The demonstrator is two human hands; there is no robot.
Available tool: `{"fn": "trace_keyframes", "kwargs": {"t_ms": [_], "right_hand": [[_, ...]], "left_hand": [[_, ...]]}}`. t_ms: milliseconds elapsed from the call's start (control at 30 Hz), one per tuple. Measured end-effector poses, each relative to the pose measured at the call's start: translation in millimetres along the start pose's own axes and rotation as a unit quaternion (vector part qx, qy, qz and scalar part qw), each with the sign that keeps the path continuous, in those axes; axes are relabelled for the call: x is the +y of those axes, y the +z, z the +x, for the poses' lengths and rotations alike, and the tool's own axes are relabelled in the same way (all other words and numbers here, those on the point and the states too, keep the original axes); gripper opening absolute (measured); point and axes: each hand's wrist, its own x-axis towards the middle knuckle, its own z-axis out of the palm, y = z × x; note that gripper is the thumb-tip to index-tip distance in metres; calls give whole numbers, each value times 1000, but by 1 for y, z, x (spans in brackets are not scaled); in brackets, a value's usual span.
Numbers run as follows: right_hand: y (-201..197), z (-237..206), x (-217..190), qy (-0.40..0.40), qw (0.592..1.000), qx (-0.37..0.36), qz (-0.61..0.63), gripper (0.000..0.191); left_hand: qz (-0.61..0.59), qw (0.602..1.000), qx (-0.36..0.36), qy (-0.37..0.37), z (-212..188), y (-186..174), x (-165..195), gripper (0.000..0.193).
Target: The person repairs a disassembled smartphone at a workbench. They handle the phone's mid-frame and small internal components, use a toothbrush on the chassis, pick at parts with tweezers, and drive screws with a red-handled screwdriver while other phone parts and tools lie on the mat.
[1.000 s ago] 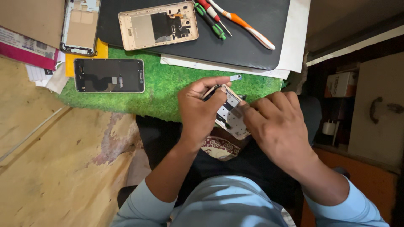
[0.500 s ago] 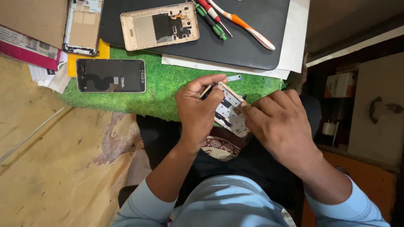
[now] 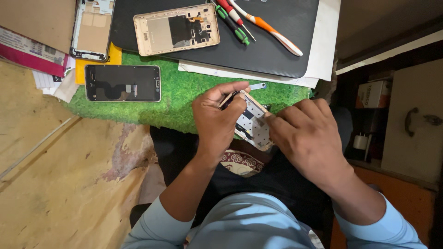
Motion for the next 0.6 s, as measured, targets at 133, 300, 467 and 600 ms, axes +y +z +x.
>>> {"fn": "trace_keyframes", "kwargs": {"t_ms": [133,300,467,600], "right_hand": [[-1,0,0,-2,1000,-5,5,26],[0,1,-1,-7,1000,-7,-9,26],[2,0,0,-16,1000,-4,-24,20],[11,0,7,2,999,38,34,12]], "left_hand": [[-4,1000,-4,11,0,0,0,24],[-7,1000,-8,7,-1,-1,0,24],[14,1000,-3,18,2,-2,1,23],[62,997,-27,39,4,-4,4,24]]}}
